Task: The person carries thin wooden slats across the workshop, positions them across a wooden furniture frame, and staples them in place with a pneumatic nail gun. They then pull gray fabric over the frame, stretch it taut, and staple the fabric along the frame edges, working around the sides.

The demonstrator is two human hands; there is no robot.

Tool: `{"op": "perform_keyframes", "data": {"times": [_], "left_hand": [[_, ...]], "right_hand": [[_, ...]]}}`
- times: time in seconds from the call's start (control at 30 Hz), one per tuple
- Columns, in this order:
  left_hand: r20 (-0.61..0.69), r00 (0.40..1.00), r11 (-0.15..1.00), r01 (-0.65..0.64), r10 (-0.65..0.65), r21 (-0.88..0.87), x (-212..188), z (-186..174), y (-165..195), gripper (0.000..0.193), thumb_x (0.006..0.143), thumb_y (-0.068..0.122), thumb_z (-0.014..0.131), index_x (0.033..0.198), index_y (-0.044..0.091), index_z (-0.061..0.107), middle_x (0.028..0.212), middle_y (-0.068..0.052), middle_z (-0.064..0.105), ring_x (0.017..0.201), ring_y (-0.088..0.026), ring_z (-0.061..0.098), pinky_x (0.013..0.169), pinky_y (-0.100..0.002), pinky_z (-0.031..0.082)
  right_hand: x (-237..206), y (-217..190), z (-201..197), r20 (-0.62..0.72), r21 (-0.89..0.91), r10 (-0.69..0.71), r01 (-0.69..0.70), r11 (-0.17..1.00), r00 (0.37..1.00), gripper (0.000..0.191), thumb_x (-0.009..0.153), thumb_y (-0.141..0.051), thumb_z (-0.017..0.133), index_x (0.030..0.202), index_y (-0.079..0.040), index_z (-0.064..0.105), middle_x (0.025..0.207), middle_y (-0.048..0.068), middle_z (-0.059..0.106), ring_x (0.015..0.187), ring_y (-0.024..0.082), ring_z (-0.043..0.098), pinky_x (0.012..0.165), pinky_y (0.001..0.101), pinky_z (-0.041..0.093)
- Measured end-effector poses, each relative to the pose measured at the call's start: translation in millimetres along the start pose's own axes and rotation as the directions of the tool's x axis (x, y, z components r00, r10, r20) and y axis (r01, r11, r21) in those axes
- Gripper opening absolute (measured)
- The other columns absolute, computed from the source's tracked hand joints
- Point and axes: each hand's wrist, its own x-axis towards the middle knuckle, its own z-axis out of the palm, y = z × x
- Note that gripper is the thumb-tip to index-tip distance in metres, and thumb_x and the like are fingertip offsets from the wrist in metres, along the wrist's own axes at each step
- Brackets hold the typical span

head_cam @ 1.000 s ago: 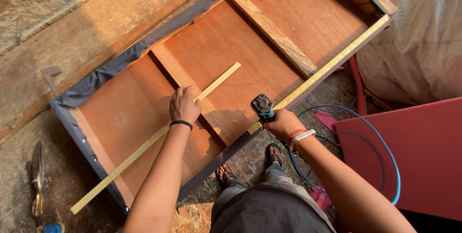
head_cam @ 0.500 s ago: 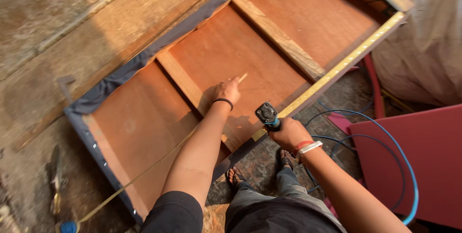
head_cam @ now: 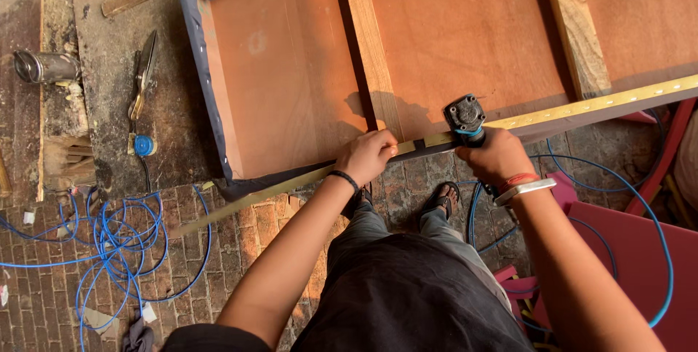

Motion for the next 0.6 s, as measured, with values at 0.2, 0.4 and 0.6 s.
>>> {"op": "perform_keyframes", "data": {"times": [0.2,0.4,0.6], "left_hand": [[-0.132,0.985,0.99,-0.119,0.109,-0.072,23.4,31.0,-4.5,0.011,0.09,0.021,0.068,0.099,0.015,0.071,0.101,-0.004,0.075,0.092,-0.027,0.072,0.077,-0.041,0.057],[-0.015,0.981,0.981,-0.192,0.193,0.01,31.6,33.2,-4.0,0.014,0.09,0.024,0.074,0.093,0.01,0.072,0.103,-0.008,0.071,0.094,-0.032,0.07,0.08,-0.044,0.056],[0.065,0.971,0.972,-0.232,0.23,0.022,40.7,33.7,3.9,0.014,0.093,0.026,0.071,0.096,0.012,0.073,0.102,-0.005,0.072,0.095,-0.029,0.071,0.08,-0.045,0.055]], "right_hand": [[-20.5,1.2,-8.6,-0.001,0.151,0.085,-0.084,0.985,0.996,0.031,0.082,-0.027,0.08,0.08,0.002,0.071,0.068,0.018,0.07,0.059,0.026,0.067,0.059,0.0414,0.052],[-68.1,0.1,7.6,-0.018,0.513,0.179,-0.145,0.846,0.984,0.022,0.083,-0.016,0.078,0.073,-0.001,0.065,0.058,0.007,0.061,0.045,0.016,0.055,0.044,0.0347,0.042],[-93.9,-13.2,8.7,-0.033,0.524,0.204,-0.157,0.837,0.978,0.021,0.084,-0.015,0.077,0.073,-0.002,0.065,0.056,0.006,0.06,0.045,0.016,0.055,0.045,0.0327,0.041]]}}
